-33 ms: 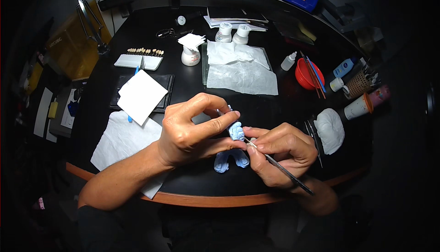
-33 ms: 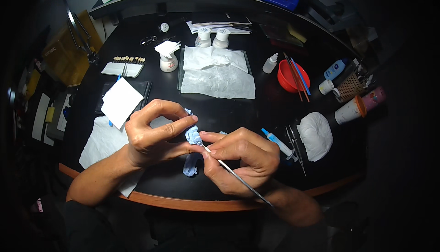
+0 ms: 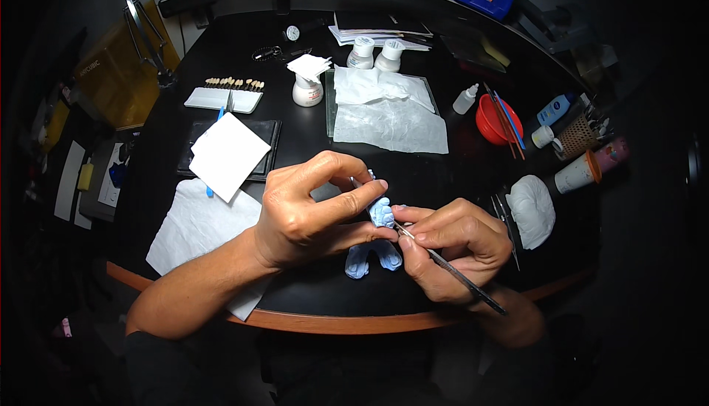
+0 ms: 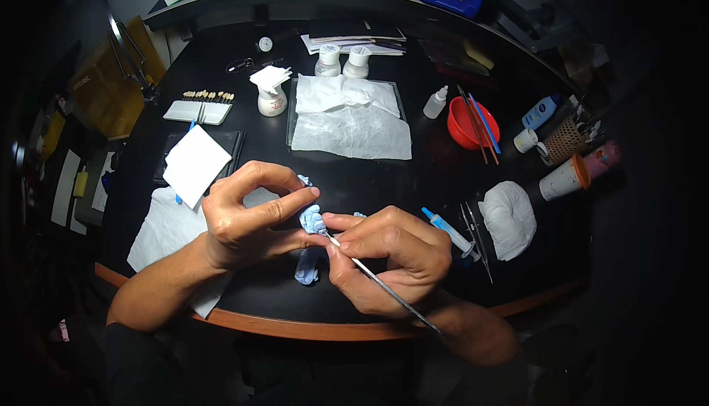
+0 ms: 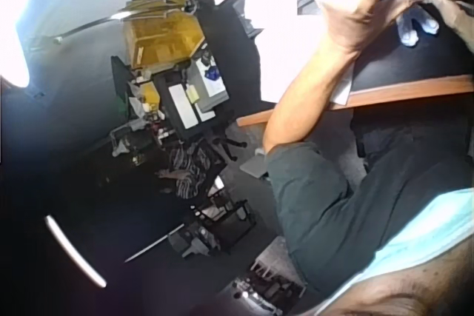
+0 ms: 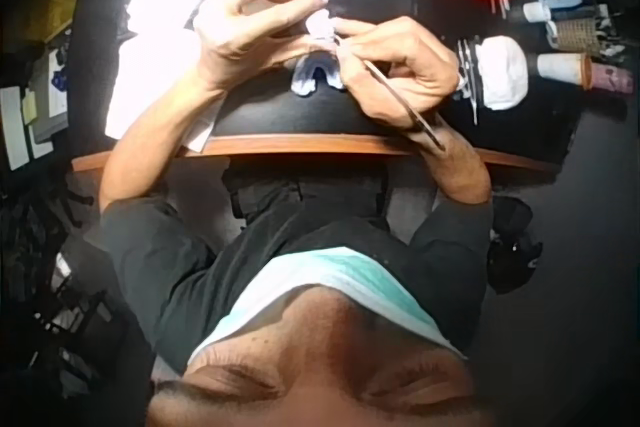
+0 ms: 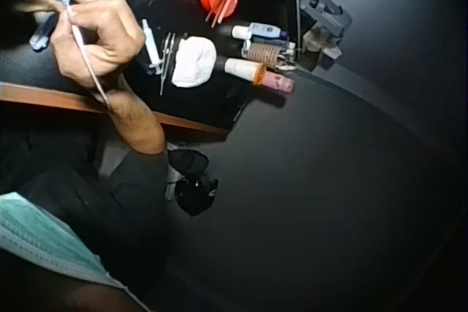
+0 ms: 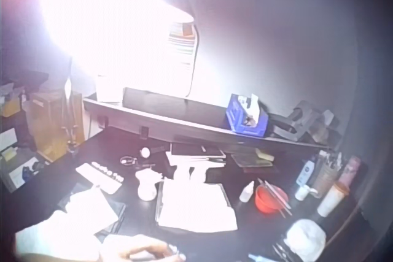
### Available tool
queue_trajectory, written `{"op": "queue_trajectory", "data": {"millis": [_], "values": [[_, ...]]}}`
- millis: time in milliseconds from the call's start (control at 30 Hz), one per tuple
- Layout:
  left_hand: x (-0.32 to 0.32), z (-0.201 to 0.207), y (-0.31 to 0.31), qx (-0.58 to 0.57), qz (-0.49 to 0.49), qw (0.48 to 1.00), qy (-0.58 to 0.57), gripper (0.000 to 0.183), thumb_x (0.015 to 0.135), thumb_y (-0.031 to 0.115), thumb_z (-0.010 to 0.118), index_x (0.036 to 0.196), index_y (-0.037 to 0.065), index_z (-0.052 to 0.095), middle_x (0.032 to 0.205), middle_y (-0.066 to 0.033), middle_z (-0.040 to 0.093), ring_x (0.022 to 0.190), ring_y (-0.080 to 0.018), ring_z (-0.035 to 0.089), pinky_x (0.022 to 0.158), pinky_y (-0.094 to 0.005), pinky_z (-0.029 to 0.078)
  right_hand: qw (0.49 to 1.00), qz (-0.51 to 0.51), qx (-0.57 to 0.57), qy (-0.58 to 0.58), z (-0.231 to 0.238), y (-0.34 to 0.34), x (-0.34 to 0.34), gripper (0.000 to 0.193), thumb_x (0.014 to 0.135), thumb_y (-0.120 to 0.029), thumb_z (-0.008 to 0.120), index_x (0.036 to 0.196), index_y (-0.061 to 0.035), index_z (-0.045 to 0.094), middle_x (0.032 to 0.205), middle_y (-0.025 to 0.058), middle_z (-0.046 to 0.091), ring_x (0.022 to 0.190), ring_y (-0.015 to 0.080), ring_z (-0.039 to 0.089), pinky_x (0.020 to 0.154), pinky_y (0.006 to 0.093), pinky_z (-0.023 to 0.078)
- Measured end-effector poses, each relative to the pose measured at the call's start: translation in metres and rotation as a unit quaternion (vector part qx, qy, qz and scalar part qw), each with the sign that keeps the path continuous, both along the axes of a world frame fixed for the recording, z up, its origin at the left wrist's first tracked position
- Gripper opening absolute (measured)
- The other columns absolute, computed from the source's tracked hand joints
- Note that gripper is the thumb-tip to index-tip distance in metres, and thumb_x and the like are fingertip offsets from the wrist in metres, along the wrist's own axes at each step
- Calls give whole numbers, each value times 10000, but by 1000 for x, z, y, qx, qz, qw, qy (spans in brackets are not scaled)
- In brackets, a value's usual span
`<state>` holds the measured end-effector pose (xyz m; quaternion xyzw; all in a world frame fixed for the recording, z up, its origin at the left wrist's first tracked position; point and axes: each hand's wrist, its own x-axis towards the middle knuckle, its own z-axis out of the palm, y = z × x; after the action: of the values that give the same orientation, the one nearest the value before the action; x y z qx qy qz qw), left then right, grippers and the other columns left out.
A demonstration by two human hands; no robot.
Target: The person assembles a dental appliance by applying adhesive from a syringe to a blue plastic retainer and pressing a small white component onto it. They then use a metal tool to adjust and secure the component on the retainer.
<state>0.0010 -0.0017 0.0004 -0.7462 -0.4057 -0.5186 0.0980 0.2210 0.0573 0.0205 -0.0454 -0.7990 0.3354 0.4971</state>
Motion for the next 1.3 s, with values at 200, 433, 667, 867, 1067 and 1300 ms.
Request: {"op": "queue_trajectory", "data": {"millis": [200, 433, 667, 867, 1067, 1300], "values": [[0, -4, 0, 34, 4, 999, 13, 523, 656, 368, 1000, 1036, 47, 842, 887, -77, 702, 775, -167, 723, 618, -270, 601, 1000, -11, -11, -8, -1, -2, -1, 174, 753, 137, 782, 842, 18, 691, 791, 106, 715, 727, 169, 753, 835, 416, 703], [3, -3, 0, 0, 3, 1000, 14, 526, 666, 374, 997, 1046, 47, 836, 914, -81, 708, 765, -161, 725, 616, -262, 615, 1000, -8, -6, -8, 0, -1, 0, 166, 753, 136, 774, 837, 18, 693, 778, 101, 711, 717, 166, 748, 837, 424, 701], [1, -4, 0, 4, 10, 1000, 26, 507, 693, 399, 980, 1031, 49, 835, 909, -79, 712, 761, -154, 724, 613, -257, 618, 1000, -1, -12, -13, 0, -2, 0, 157, 755, 135, 781, 839, 23, 711, 776, 99, 719, 718, 165, 744, 859, 437, 697], [0, -4, 1, 9, 13, 1000, 27, 499, 701, 400, 976, 1027, 51, 832, 897, -78, 711, 752, -158, 720, 594, -264, 603, 1000, -10, -7, -16, -1, -2, -2, 152, 765, 138, 788, 836, 24, 715, 774, 94, 716, 721, 163, 743, 869, 440, 696], [1, -5, 0, 2, 8, 1000, 22, 497, 701, 400, 976, 1023, 49, 833, 896, -79, 713, 753, -160, 720, 603, -267, 607, 1000, 7, -19, -19, -1, -2, 1, 164, 749, 142, 786, 845, 25, 723, 774, 89, 710, 721, 156, 741, 880, 446, 695], [-3, -4, 0, -23, -19, 999, 14, 517, 693, 384, 984, 1049, 40, 834, 906, -91, 720, 753, -165, 722, 609, -276, 610, 999, 10, -12, -28, 2, 0, 1, 173, 738, 146, 793, 835, 20, 726, 775, 86, 709, 708, 152, 741, 873, 444, 696]]}}
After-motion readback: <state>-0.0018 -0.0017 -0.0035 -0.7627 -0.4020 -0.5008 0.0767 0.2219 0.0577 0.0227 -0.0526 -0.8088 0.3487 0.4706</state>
